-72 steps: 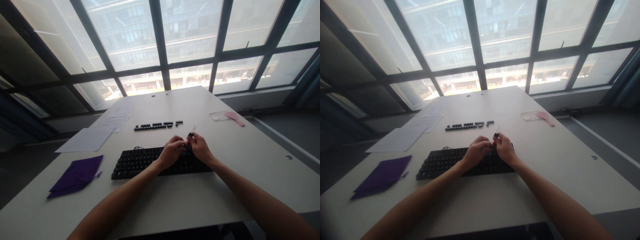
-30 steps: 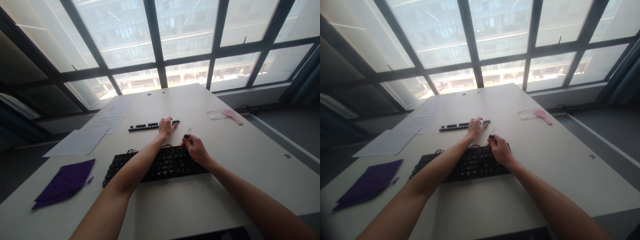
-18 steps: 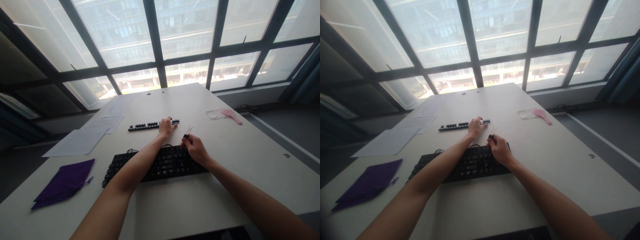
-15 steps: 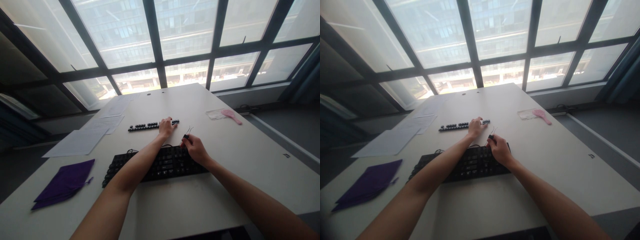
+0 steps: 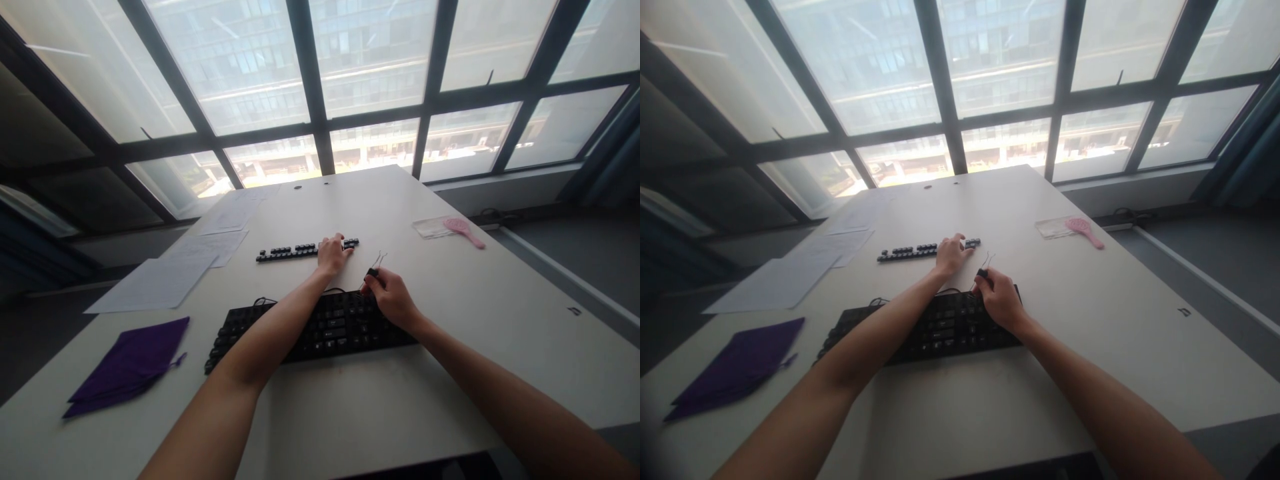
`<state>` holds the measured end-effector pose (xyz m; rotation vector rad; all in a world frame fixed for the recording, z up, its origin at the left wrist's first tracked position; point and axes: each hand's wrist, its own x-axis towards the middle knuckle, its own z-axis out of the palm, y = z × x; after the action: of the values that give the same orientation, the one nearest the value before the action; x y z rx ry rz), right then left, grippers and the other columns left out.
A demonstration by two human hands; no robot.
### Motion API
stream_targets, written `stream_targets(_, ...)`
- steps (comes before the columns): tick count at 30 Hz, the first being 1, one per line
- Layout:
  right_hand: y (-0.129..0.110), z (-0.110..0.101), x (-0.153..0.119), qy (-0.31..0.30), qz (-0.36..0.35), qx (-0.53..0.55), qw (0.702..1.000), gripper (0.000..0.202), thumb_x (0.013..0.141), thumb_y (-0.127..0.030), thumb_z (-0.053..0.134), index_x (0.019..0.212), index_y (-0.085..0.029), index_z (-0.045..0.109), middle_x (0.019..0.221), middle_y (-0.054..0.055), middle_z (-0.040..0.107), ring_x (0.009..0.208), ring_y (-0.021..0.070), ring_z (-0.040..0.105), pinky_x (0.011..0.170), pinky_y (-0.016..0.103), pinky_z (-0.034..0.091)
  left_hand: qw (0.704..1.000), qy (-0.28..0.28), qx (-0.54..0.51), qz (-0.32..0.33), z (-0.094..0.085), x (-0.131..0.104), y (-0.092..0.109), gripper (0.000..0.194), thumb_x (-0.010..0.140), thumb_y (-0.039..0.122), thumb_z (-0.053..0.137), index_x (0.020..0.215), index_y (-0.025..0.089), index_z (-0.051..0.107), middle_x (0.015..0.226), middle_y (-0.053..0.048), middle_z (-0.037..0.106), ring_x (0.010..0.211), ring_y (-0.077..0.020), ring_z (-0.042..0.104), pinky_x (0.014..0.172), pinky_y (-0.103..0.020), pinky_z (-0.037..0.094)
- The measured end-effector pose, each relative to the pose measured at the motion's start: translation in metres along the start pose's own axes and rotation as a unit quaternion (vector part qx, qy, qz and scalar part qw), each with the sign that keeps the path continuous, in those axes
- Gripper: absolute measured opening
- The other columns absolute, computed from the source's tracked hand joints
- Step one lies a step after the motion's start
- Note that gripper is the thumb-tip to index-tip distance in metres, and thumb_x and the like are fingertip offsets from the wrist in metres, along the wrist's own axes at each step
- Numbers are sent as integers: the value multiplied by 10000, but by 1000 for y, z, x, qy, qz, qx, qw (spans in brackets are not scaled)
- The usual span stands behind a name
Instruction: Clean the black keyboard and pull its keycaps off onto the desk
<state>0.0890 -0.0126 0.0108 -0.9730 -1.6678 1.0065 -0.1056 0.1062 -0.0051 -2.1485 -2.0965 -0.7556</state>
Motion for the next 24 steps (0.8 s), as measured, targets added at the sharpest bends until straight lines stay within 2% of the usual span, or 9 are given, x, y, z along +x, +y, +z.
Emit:
stream_targets(11,1,0,0,0,-1,-4,1000,240,943,-344,537,766,-209,624,735,35,725,703,197,666,719,313,483,1000,-3,-19,-4,1,1,1,371,856,333,729,1187,211,616,892,-66,712,1015,-284,587,882,-369,436)
stream_targets(17,0,0,0,2,-4,-7,1000,247,946,-351,535,763,-210,622,743,35,726,700,196,663,720,314,482,997,10,23,76,-4,-1,6,312,870,311,708,1180,280,680,1146,-86,623,1140,-289,499,982,-396,422)
stream_targets(20,0,0,0,0,-3,-6,1000,252,946,-356,534,761,-210,623,743,37,726,698,197,663,717,315,483,995,4,25,100,-3,0,7,241,896,300,669,1128,290,729,1135,-94,598,1142,-299,476,994,-418,426)
stream_targets(24,1,0,0,0,0,-4,1000,252,945,-360,536,762,-213,626,742,36,726,700,198,666,717,316,483,995,3,20,95,-1,1,4,169,902,283,650,1015,274,775,1112,-105,592,1117,-314,469,979,-447,439)
